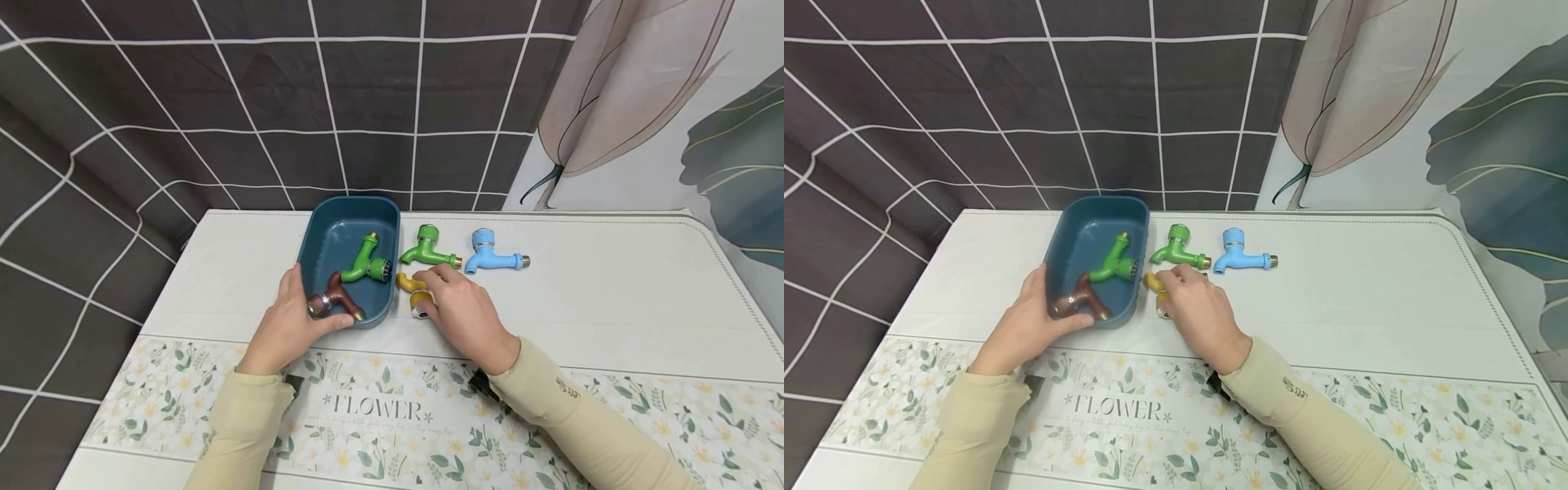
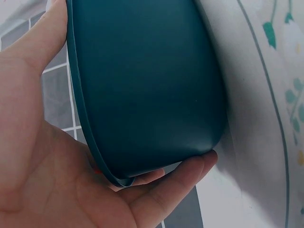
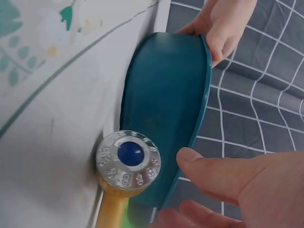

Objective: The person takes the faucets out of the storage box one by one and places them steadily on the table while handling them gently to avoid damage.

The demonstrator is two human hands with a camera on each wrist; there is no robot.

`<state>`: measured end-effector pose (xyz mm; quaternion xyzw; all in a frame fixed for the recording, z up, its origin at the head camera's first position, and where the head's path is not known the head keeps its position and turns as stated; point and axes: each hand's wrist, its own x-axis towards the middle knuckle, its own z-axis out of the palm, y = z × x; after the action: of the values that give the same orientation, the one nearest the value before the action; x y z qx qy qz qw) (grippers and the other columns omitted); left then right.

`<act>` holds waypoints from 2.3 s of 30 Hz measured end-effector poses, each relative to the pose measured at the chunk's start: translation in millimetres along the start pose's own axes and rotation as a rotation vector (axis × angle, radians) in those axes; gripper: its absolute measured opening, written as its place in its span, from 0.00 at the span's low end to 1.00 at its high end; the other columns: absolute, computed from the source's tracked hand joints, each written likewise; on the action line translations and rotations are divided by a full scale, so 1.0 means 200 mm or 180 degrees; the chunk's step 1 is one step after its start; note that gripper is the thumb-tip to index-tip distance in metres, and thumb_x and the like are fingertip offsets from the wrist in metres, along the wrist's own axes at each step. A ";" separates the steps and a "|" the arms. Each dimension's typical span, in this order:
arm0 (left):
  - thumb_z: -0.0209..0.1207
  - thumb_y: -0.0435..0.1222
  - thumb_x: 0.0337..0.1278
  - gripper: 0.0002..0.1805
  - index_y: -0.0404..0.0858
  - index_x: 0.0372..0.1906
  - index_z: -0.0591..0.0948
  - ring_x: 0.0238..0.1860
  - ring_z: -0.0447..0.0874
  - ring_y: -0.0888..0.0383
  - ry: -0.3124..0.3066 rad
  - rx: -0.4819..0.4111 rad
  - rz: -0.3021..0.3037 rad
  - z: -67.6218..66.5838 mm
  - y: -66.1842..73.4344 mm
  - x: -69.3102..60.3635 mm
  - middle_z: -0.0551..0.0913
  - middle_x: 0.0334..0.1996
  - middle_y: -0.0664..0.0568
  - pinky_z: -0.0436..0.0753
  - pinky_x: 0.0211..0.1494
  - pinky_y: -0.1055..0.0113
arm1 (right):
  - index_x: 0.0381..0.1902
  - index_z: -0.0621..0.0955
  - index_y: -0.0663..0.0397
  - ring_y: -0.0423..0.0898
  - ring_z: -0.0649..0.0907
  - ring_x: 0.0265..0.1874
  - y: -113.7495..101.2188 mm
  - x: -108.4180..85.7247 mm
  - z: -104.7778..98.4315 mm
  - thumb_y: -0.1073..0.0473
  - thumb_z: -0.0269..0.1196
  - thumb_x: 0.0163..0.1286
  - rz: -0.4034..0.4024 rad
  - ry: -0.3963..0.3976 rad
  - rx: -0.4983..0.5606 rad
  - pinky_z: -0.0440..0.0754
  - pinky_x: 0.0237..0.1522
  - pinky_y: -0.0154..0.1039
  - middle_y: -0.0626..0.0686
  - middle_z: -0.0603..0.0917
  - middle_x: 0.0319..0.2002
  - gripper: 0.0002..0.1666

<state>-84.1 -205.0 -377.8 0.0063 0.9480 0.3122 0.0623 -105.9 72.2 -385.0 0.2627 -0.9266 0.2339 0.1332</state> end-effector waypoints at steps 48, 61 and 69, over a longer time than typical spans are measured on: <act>0.72 0.61 0.47 0.69 0.36 0.81 0.40 0.59 0.76 0.34 0.0044 -0.0039 0.0103 0.01 -0.02 0.00 0.50 0.76 0.37 0.76 0.59 0.40 | 0.56 0.83 0.60 0.51 0.83 0.45 -0.08 0.19 -0.03 0.57 0.71 0.66 -0.0123 0.0017 0.0389 0.83 0.43 0.46 0.58 0.81 0.52 0.22; 0.72 0.61 0.47 0.69 0.36 0.81 0.40 0.59 0.77 0.35 0.0038 -0.0006 0.0109 0.00 -0.02 0.01 0.50 0.76 0.37 0.77 0.58 0.41 | 0.55 0.83 0.59 0.52 0.83 0.47 -0.11 0.24 -0.01 0.56 0.71 0.67 -0.0182 -0.0060 0.0257 0.84 0.43 0.45 0.58 0.82 0.52 0.21; 0.72 0.61 0.48 0.69 0.35 0.80 0.40 0.59 0.77 0.34 0.0007 -0.0009 0.0055 0.00 -0.02 0.01 0.49 0.77 0.38 0.76 0.58 0.41 | 0.55 0.84 0.58 0.51 0.82 0.50 -0.12 0.27 0.01 0.57 0.71 0.67 -0.0147 -0.0177 0.0216 0.83 0.45 0.45 0.57 0.81 0.53 0.21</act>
<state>-85.6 -207.5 -380.6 0.0141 0.9475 0.3141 0.0585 -137.0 29.4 -358.7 0.2949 -0.9151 0.2547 0.1037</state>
